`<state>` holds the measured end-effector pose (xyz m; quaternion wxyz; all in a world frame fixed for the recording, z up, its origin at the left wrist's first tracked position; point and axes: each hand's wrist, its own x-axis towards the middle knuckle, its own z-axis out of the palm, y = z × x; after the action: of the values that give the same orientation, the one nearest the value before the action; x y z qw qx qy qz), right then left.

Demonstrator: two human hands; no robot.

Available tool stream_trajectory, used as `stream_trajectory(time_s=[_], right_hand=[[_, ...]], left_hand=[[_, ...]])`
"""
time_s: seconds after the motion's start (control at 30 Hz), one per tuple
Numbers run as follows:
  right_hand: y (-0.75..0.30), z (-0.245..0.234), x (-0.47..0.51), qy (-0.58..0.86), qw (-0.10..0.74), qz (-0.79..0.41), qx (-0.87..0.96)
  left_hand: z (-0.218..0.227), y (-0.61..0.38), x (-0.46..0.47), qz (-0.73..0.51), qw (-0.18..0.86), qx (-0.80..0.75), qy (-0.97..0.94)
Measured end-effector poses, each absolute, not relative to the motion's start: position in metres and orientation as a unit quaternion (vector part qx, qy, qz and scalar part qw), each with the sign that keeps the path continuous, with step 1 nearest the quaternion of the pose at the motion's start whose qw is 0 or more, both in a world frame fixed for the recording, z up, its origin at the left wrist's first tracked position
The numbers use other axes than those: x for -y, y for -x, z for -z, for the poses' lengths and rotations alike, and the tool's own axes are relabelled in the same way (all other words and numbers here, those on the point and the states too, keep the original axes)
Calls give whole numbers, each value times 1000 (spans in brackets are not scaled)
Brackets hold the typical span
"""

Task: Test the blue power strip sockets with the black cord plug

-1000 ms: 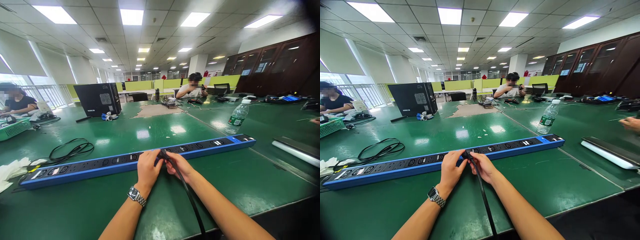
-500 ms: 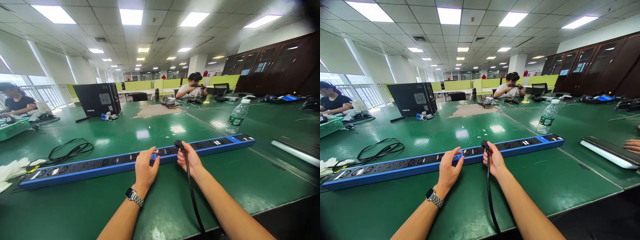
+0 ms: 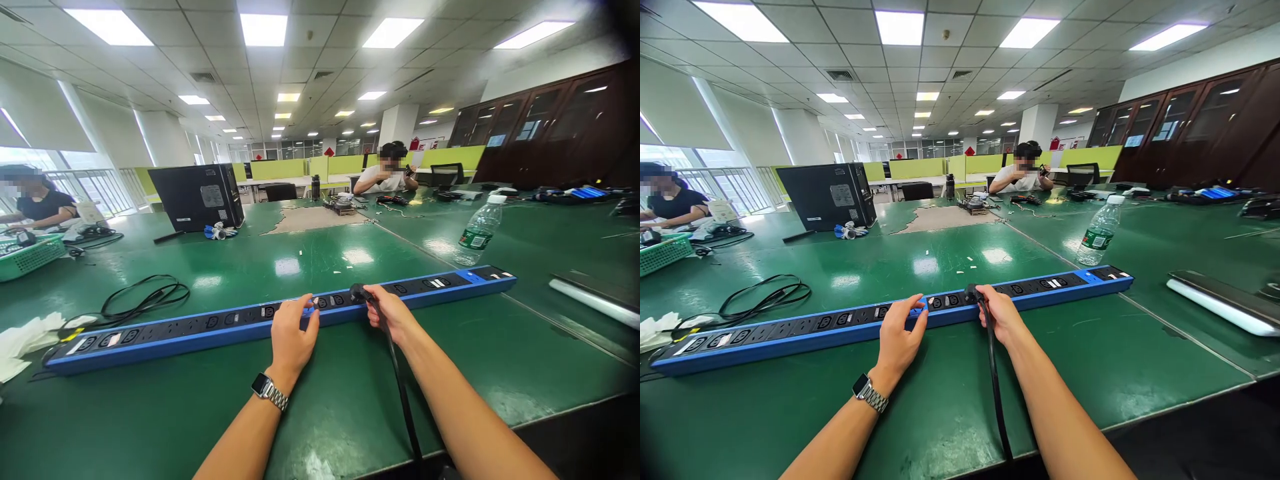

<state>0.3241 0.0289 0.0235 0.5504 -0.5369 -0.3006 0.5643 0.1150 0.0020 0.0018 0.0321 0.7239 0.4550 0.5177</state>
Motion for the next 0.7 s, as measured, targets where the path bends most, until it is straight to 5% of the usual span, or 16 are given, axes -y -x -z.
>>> stream_trajectory(time_s=[0.3,0.7], right_hand=[[-328,-20,-32,547,575,-511,330],[-327,-24,-25,628,479,-475,388]], left_hand=[[-1,-114,-3,-524,30,-440,-729],[1,-116,-3,-516,30,-447,-730]])
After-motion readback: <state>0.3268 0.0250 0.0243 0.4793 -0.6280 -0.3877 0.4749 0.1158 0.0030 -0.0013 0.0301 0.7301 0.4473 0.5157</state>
